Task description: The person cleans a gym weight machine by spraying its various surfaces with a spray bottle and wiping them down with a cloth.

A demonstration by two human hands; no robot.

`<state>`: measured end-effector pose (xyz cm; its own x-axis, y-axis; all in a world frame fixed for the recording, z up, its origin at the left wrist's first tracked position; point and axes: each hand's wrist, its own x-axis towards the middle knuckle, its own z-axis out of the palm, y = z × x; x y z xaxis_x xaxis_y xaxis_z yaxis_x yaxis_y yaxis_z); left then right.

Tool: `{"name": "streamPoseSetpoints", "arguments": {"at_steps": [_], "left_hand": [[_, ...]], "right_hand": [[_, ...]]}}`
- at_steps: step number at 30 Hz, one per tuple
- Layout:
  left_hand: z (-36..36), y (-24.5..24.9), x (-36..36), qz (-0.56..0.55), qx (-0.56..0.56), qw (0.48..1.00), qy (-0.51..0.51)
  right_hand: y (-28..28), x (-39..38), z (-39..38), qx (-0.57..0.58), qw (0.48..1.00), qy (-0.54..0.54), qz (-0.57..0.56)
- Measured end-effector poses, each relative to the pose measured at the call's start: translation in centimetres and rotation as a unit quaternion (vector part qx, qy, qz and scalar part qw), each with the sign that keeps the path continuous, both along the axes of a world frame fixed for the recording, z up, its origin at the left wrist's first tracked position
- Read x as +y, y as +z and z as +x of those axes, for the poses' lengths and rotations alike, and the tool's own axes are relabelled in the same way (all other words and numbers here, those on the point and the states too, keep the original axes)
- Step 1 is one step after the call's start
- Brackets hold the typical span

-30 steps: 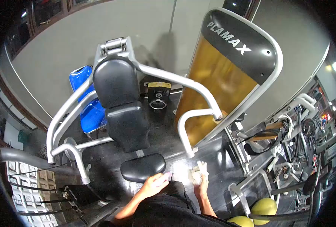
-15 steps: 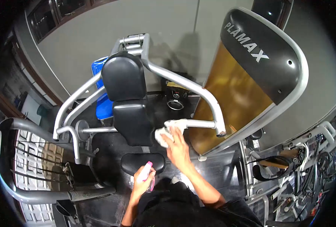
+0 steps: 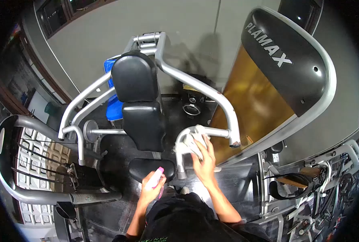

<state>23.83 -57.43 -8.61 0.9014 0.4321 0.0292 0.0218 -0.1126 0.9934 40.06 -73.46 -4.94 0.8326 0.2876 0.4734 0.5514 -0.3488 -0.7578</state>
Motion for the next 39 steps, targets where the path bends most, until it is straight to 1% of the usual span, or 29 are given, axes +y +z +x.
{"name": "streamPoseSetpoints", "arguments": {"at_steps": [1, 2, 3, 7, 8, 9, 10, 12, 13, 15, 16, 17, 18, 19, 21, 22, 23, 25, 26, 28, 29, 31, 33, 34, 35, 36, 37, 38, 39], "left_hand": [[0.1, 0.1, -0.2, 0.009, -0.007, 1.0, 0.004], [0.2, 0.2, -0.3, 0.009, -0.007, 1.0, 0.003], [0.4, 0.3, -0.4, 0.013, -0.013, 1.0, 0.003], [1.1, -0.2, 0.1, 0.044, -0.032, 0.998, 0.015], [1.2, -0.2, 0.3, 0.041, -0.031, 0.999, 0.014], [1.3, -0.1, 0.4, 0.025, -0.021, 0.999, 0.015], [1.7, -0.1, 0.6, 0.008, -0.014, 1.0, 0.017], [2.2, -0.1, 1.1, 0.006, -0.011, 1.0, 0.009], [2.4, -0.1, 1.3, 0.007, -0.006, 1.0, 0.001], [3.1, 0.1, 1.5, -0.014, -0.01, 1.0, 0.001], [3.3, 0.2, 1.7, 0.001, -0.016, 1.0, 0.001], [3.4, 0.3, 1.9, 0.017, -0.021, 1.0, 0.001], [3.6, 0.6, 2.1, -0.007, -0.021, 1.0, -0.002], [3.6, 0.7, 2.3, -0.008, -0.022, 1.0, -0.001], [3.8, 0.8, 2.6, -0.019, -0.019, 1.0, -0.001], [3.9, 0.8, 2.7, -0.021, -0.021, 1.0, -0.004], [4.0, 0.7, 2.9, -0.029, -0.026, 0.999, -0.002], [4.1, 0.7, 3.3, -0.036, -0.032, 0.999, -0.003], [4.2, 0.8, 3.4, -0.041, -0.035, 0.999, 0.004], [4.2, 0.5, 3.6, -0.053, -0.034, 0.998, 0.011], [4.3, 0.2, 3.8, -0.054, -0.035, 0.998, 0.007], [4.0, -0.3, 4.1, -0.041, -0.024, 0.999, -0.01], [3.6, -0.1, 4.2, -0.035, -0.03, 0.999, -0.011], [3.5, 0.1, 4.4, -0.026, -0.038, 0.999, -0.012], [3.2, -0.1, 4.5, -0.026, -0.039, 0.999, -0.009], [3.0, -0.5, 4.7, -0.03, -0.04, 0.999, -0.004], [2.8, -0.7, 4.9, -0.035, -0.041, 0.999, 0.0], [2.7, -0.6, 4.9, -0.037, -0.04, 0.999, -0.001], [2.5, -0.4, 5.0, -0.025, -0.037, 0.999, -0.006]], "right_hand": [[0.1, 1.3, 0.8, -0.033, 0.999, 0.003, -0.016], [-0.3, 2.7, 1.1, -0.024, 0.999, 0.021, -0.028], [-0.6, 3.5, 0.9, -0.029, 0.994, 0.063, -0.081], [-2.7, 2.6, -2.2, -0.044, 0.994, 0.073, -0.074], [-3.2, 1.4, -3.2, 0.08, 0.991, 0.091, -0.058], [-3.7, 0.2, -4.0, 0.203, 0.973, 0.106, -0.041], [-4.7, -1.0, -4.3, 0.202, 0.973, 0.104, -0.044], [-6.6, -2.8, -4.3, 0.339, 0.931, 0.13, 0.032], [-6.1, -2.9, -3.9, 0.339, 0.932, 0.127, 0.031], [-4.6, -2.6, -2.3, 0.329, 0.941, 0.076, -0.01], [-4.6, -1.6, -1.9, 0.256, 0.965, 0.042, 0.05], [-4.8, -0.6, -1.1, 0.217, 0.973, 0.014, 0.083], [-3.4, 0.6, -0.4, 0.165, 0.983, 0.009, 0.083], [-1.9, 1.7, 0.1, 0.111, 0.99, 0.003, 0.082], [-2.1, 3.6, 0.4, 0.03, 0.999, 0.035, 0.009], [-2.8, 4.1, -0.2, -0.001, 0.997, 0.037, -0.072], [-2.9, 3.9, -1.0, -0.026, 0.992, 0.07, -0.106], [-2.2, 2.4, -2.4, 0.024, 0.984, 0.105, -0.139], [-1.8, 1.4, -3.3, 0.023, 0.985, 0.101, -0.138], [-1.1, -1.3, -4.7, 0.213, 0.947, 0.165, -0.177], [-0.9, -2.4, -4.5, 0.213, 0.947, 0.161, -0.177], [-0.7, -4.5, -4.3, 0.343, 0.906, 0.212, -0.125], [-1.0, -5.1, -2.7, 0.182, 0.964, 0.177, -0.076], [-0.3, -4.7, -1.6, 0.171, 0.977, 0.12, -0.05], [0.2, -3.9, -0.3, 0.133, 0.989, 0.058, -0.04], [1.1, -2.7, 1.3, 0.065, 0.997, 0.027, -0.028], [2.1, -1.5, 2.6, 0.018, 0.997, -0.012, -0.068], [2.9, 0.0, 3.9, -0.037, 0.994, -0.025, -0.096], [3.2, 1.5, 5.1, -0.077, 0.989, -0.005, -0.125]]}}
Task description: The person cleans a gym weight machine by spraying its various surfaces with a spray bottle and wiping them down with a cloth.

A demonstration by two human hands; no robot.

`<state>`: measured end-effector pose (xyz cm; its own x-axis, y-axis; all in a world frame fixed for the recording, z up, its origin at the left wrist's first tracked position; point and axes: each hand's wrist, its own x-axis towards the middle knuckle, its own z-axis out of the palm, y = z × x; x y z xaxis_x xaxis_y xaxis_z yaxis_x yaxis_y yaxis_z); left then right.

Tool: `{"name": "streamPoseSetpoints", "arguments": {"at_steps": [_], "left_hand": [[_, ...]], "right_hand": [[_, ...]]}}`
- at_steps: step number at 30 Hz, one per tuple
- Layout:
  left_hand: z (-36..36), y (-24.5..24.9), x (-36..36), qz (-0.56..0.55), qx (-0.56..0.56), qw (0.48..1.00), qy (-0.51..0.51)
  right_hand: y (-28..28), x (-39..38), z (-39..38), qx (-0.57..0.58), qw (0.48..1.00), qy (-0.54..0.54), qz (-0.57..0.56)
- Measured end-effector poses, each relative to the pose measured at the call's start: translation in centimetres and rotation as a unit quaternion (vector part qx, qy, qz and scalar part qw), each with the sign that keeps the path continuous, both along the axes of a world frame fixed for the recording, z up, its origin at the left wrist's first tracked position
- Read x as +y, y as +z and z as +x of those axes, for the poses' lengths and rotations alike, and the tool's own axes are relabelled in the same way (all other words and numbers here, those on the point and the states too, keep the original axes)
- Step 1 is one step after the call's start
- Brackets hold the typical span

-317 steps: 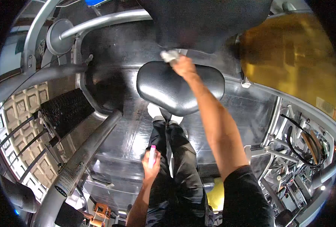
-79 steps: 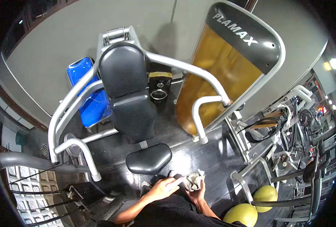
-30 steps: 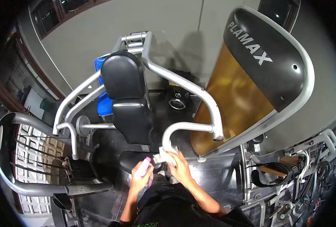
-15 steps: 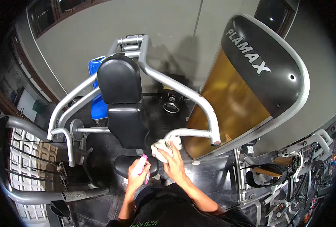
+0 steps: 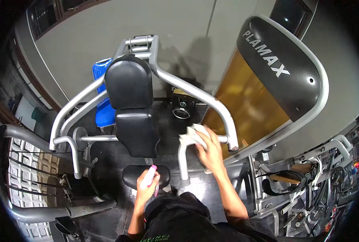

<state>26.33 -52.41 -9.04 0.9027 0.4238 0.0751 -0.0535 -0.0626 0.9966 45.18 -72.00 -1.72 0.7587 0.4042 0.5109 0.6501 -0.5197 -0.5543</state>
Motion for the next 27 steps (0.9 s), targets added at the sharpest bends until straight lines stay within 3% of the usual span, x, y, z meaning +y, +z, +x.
{"name": "streamPoseSetpoints", "arguments": {"at_steps": [6, 7, 10, 12, 14, 17, 18, 20, 22, 25, 27], "left_hand": [[-1.0, 0.0, 1.0, 0.005, 0.008, 1.0, 0.01], [-1.1, 0.0, 1.1, 0.004, 0.004, 1.0, 0.027], [-1.4, -0.3, 1.5, -0.02, 0.017, 0.999, 0.044], [-1.4, -0.3, 1.5, -0.03, 0.02, 0.998, 0.049], [-1.3, -0.4, 1.7, -0.012, -0.01, 0.998, 0.053], [-1.1, -0.3, 1.8, -0.001, -0.013, 0.999, 0.032], [-1.1, -0.2, 1.8, -0.001, -0.011, 0.999, 0.03], [-1.0, 0.1, 1.7, 0.002, 0.005, 1.0, 0.003], [-0.7, 0.3, 1.6, 0.0, 0.009, 1.0, -0.014], [-0.1, 0.4, 1.4, 0.082, -0.017, 0.995, -0.055], [0.6, 0.5, 1.1, 0.065, -0.006, 0.995, -0.076]], "right_hand": [[-0.6, 6.3, -0.6, -0.086, 0.961, 0.138, -0.222], [0.0, 6.7, -1.5, -0.051, 0.94, 0.156, -0.301], [-1.5, 7.3, -5.1, -0.117, 0.854, 0.168, -0.478], [-2.9, 6.6, -7.4, -0.115, 0.799, 0.23, -0.543], [-2.8, 5.2, -9.1, -0.104, 0.788, 0.252, -0.552], [-2.4, 2.8, -9.7, -0.037, 0.878, 0.274, -0.392], [-2.0, 2.1, -9.9, -0.035, 0.878, 0.272, -0.391], [-1.2, 0.4, -10.3, 0.076, 0.912, 0.277, -0.293], [-0.4, -1.3, -10.1, 0.137, 0.9, 0.279, -0.306], [0.1, -2.8, -10.2, 0.284, 0.887, 0.271, -0.241], [-1.5, -3.4, -10.6, 0.28, 0.902, 0.261, -0.198]]}}
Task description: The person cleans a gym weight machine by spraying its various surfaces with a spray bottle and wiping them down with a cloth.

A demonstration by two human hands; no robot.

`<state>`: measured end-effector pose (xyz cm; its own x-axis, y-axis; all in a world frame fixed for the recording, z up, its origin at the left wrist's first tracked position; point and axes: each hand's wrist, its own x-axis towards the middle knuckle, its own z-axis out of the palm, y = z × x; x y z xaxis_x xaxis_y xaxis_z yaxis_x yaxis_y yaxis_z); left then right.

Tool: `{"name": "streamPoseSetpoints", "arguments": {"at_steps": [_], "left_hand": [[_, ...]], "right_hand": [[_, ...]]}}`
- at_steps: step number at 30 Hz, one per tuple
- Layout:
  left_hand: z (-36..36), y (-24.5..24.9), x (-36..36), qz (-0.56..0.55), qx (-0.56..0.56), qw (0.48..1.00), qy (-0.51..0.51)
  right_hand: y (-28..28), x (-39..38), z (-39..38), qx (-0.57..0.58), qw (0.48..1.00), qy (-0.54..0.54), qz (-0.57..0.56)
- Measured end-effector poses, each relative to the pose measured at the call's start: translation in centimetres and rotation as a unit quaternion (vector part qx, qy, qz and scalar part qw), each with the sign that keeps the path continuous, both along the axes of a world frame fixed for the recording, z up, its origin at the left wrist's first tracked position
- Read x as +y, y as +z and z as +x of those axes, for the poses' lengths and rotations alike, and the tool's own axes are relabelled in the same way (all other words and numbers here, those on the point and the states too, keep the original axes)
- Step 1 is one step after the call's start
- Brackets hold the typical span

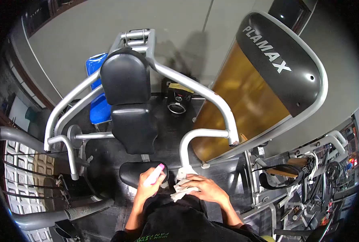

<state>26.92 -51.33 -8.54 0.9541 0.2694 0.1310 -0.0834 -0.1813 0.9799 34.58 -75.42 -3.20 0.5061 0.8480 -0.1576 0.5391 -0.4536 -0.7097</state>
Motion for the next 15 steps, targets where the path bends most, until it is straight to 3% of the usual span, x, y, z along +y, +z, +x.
{"name": "streamPoseSetpoints", "arguments": {"at_steps": [5, 10, 15], "left_hand": [[1.7, 0.6, -0.6, -0.022, 0.003, 1.0, -0.017], [3.8, 0.6, -0.8, 0.106, -0.063, 0.992, -0.016], [4.9, 0.7, -1.2, 0.114, -0.078, 0.99, -0.013]], "right_hand": [[-1.0, 0.5, -1.6, -0.006, 0.997, -0.067, 0.043], [-0.5, 0.4, -1.5, 0.015, 0.995, -0.081, 0.052], [-0.6, 0.5, -1.6, 0.018, 0.995, -0.077, 0.052]]}}
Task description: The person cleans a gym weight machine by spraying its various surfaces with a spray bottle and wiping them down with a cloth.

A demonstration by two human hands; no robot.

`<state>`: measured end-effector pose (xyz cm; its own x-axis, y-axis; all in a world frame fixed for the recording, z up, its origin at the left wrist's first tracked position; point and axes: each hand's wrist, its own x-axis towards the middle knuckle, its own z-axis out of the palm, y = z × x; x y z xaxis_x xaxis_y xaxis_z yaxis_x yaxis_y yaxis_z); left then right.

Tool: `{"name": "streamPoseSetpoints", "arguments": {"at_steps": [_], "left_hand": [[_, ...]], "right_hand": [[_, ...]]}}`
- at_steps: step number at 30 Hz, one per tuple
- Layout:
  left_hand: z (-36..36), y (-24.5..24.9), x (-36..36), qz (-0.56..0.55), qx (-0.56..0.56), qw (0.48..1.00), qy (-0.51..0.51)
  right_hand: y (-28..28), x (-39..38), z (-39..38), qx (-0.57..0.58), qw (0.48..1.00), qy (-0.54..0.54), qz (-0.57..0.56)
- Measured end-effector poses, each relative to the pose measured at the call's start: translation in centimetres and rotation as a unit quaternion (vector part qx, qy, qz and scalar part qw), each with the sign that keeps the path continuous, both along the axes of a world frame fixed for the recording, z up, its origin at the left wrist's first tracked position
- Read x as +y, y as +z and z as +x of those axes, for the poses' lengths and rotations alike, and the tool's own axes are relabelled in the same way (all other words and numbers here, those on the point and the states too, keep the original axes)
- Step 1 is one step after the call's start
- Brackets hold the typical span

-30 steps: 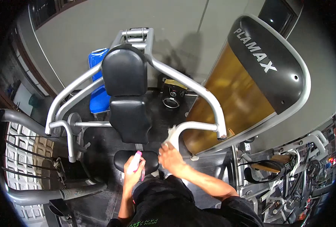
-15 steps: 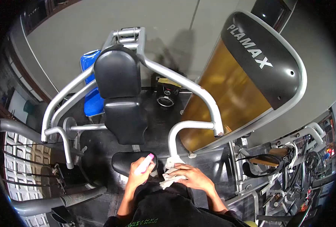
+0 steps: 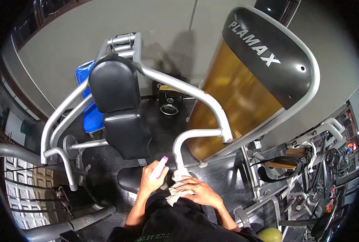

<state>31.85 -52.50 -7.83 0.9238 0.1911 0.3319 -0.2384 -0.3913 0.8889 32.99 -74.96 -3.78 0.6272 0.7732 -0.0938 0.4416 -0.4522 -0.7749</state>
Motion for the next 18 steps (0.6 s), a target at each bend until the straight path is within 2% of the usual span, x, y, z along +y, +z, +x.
{"name": "streamPoseSetpoints", "arguments": {"at_steps": [8, 13, 16, 18], "left_hand": [[1.3, 0.5, -0.8, 0.011, -0.027, 0.999, -0.02], [2.0, 0.8, -1.0, 0.062, -0.062, 0.996, -0.005], [2.4, 0.8, -1.3, 0.012, -0.016, 1.0, -0.004], [2.5, 1.2, -1.4, 0.034, -0.033, 0.999, -0.007]], "right_hand": [[-0.5, 0.3, -0.7, -0.018, 0.999, -0.023, -0.015], [-0.4, 0.3, -0.6, -0.015, 1.0, -0.025, -0.004], [-0.3, 0.3, -0.6, -0.015, 1.0, -0.027, -0.007], [0.0, 0.3, -0.5, -0.009, 1.0, -0.025, -0.002]]}}
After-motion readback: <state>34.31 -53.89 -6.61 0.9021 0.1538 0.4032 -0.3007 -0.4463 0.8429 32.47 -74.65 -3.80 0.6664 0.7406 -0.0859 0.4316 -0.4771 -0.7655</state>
